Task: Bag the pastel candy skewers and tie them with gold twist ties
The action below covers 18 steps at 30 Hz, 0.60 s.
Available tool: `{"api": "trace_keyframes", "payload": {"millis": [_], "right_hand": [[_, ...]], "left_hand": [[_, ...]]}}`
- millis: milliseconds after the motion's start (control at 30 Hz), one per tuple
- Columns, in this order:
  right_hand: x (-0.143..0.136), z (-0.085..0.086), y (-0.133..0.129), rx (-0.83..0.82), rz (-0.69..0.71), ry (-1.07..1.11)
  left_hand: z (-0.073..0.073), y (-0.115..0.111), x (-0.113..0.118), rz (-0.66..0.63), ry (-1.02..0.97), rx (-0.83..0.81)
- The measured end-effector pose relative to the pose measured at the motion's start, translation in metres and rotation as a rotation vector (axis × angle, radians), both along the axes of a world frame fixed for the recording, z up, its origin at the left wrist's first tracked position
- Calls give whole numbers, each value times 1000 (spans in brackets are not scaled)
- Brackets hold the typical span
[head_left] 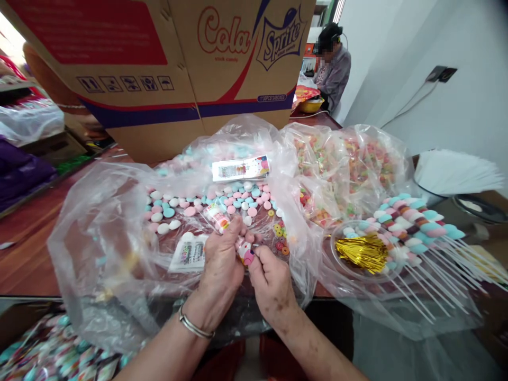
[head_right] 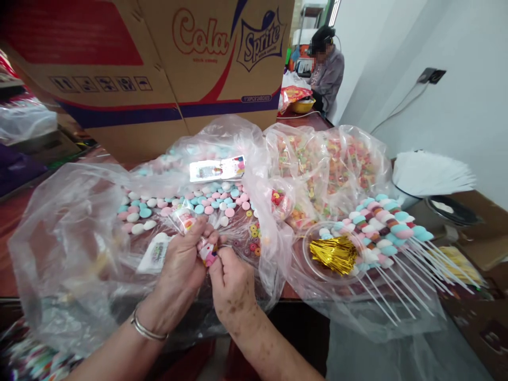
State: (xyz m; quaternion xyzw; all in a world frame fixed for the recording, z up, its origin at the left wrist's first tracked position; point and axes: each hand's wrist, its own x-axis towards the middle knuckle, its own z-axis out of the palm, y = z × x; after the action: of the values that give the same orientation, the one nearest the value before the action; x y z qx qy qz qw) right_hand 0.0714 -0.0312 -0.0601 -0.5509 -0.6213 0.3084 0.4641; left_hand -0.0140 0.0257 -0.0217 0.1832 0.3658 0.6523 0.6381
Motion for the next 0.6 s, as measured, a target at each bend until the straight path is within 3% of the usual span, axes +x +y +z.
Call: {"api": "trace_keyframes", "payload": {"millis": [100, 300, 433, 600], "right_hand": [[8, 2, -4, -30, 37, 16], [10, 1, -10, 137, -17, -228], [3, -1, -3, 149, -25, -152], [4, -4, 2, 84, -9, -12]], "left_hand": [[3, 3, -4, 41, 12, 8], [0, 2, -1, 30, 8, 25], [-7, -9, 10, -64, 64, 45], [-15, -17, 14, -77, 217, 109]]}}
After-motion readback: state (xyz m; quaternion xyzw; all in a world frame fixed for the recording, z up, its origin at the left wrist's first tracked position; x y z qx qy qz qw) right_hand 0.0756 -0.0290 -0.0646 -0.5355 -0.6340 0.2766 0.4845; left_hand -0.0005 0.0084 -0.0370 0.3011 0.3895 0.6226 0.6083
